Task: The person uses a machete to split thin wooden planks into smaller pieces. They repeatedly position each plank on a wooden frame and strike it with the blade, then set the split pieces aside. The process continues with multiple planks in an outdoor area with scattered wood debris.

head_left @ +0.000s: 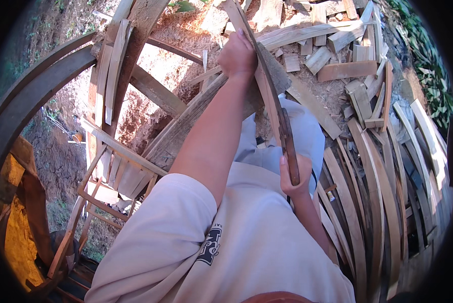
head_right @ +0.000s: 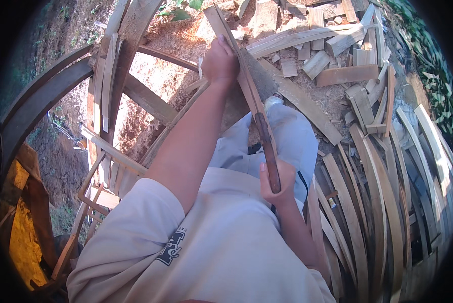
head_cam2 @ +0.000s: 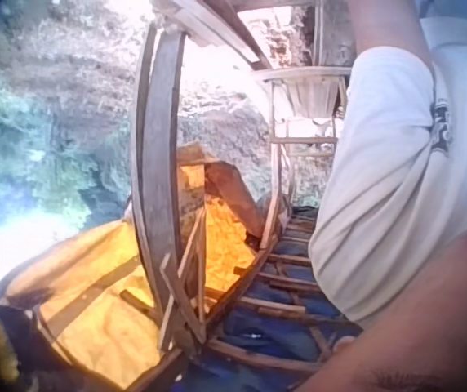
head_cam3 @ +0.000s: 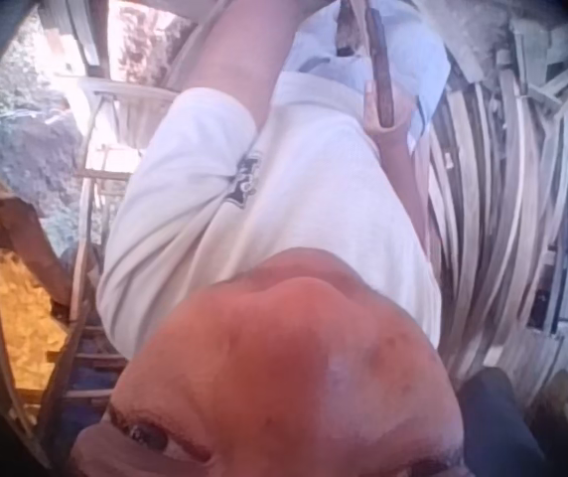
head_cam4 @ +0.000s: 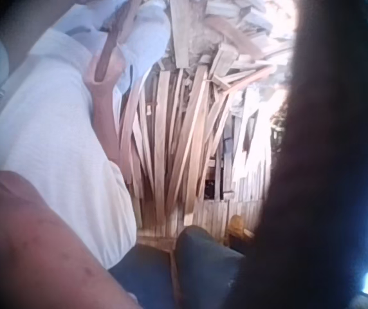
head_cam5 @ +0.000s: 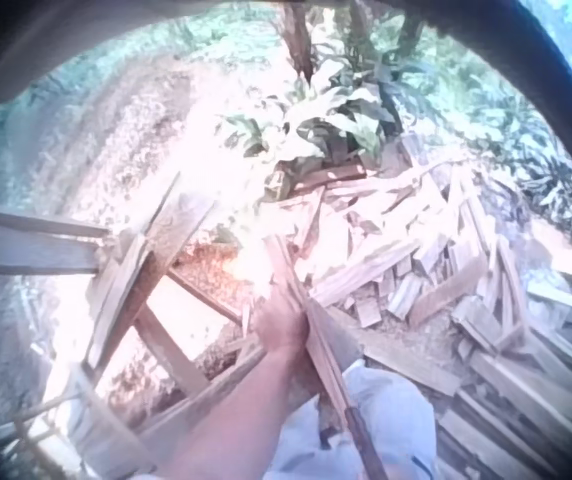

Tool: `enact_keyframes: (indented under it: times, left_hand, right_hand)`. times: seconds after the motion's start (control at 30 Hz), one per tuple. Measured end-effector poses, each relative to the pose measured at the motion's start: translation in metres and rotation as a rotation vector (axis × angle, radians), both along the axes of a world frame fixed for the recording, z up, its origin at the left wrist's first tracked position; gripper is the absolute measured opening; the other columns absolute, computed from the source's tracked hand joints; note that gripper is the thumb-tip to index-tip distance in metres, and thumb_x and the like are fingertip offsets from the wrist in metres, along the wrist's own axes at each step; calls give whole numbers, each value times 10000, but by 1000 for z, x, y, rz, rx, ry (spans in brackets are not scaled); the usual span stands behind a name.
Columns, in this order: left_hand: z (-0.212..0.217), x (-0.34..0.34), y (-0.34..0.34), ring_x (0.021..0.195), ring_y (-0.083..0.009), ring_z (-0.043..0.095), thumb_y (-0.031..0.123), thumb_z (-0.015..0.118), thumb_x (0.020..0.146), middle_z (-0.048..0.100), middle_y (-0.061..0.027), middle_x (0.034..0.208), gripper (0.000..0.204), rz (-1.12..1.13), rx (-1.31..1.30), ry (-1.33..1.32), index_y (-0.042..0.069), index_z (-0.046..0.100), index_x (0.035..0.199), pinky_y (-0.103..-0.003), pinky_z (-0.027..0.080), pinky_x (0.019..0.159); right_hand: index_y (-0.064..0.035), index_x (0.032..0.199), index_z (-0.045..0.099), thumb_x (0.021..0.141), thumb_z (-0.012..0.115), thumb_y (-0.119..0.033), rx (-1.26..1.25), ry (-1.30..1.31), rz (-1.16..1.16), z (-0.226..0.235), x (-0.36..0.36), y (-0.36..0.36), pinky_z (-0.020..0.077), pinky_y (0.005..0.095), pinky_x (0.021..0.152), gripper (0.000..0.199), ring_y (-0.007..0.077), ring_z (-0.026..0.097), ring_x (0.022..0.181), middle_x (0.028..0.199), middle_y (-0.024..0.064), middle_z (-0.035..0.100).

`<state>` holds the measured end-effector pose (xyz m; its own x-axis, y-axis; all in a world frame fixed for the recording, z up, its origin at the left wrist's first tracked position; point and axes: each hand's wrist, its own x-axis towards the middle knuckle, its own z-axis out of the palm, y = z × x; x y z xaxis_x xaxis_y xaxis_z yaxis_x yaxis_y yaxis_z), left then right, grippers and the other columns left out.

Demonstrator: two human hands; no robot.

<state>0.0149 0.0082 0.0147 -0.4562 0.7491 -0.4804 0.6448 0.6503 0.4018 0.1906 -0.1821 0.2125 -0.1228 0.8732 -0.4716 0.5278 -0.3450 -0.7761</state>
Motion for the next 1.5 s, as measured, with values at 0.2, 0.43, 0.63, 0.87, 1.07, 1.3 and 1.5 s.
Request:
enact_keyframes:
  times: [0.2, 0.43, 0.63, 0.87, 1.07, 1.3, 1.5]
  left_hand:
    - [-2, -1, 0, 916, -466, 693, 470, 235, 1128, 728, -230, 921, 593, -28, -6, -9, 59, 653, 1042, -578, 499, 827]
    - [-6, -4, -3, 876, -479, 694, 449, 218, 1133, 726, -239, 897, 580, -83, 19, 25, 58, 634, 1027, -585, 510, 794]
    - [-7, -4, -6, 868, -470, 694, 444, 231, 1135, 720, -226, 874, 562, -91, 28, 19, 64, 630, 1026, -582, 509, 786]
    - [-5, -3, -3, 822, -471, 693, 433, 259, 1136, 713, -231, 839, 522, -88, 21, 41, 69, 609, 1002, -590, 507, 748]
    - [-10, -2, -5, 773, -468, 694, 426, 274, 1136, 714, -220, 803, 505, -69, 50, 51, 68, 605, 1002, -595, 503, 714]
    - [-10, -3, -3, 811, -436, 704, 423, 289, 1132, 726, -200, 858, 501, -36, 52, 37, 79, 624, 988, -574, 516, 747]
    - [-8, -1, -4, 784, -430, 712, 425, 296, 1130, 724, -191, 804, 500, -39, 67, 60, 83, 632, 988, -568, 526, 738]
  right_hand:
    - [4, 792, 611, 848, 653, 12, -134, 23, -16, 80, 4, -5, 411, 414, 494, 70, 337, 553, 500, 621, 135, 541]
    - [-12, 741, 575, 834, 666, 17, -126, 121, -133, 55, -5, 27, 407, 400, 488, 133, 313, 526, 474, 598, 120, 522]
    - [-20, 714, 558, 843, 666, 2, -48, 147, -169, 18, -11, 25, 392, 390, 482, 170, 306, 522, 465, 580, 110, 520]
    - [-20, 709, 536, 897, 667, -49, 7, 204, -225, -63, -38, 92, 369, 373, 480, 232, 236, 482, 454, 566, 105, 511]
    - [-13, 704, 529, 931, 681, -87, 36, 192, -201, -75, -45, 115, 329, 347, 486, 283, 140, 427, 484, 564, 70, 472]
    - [-17, 752, 603, 970, 673, -107, -244, 331, -305, -56, -38, 165, 314, 289, 527, 246, 49, 423, 569, 601, -29, 494]
    - [-3, 828, 661, 979, 671, -138, -132, 275, -298, -55, -56, 153, 340, 280, 546, 203, 37, 427, 614, 623, -48, 502]
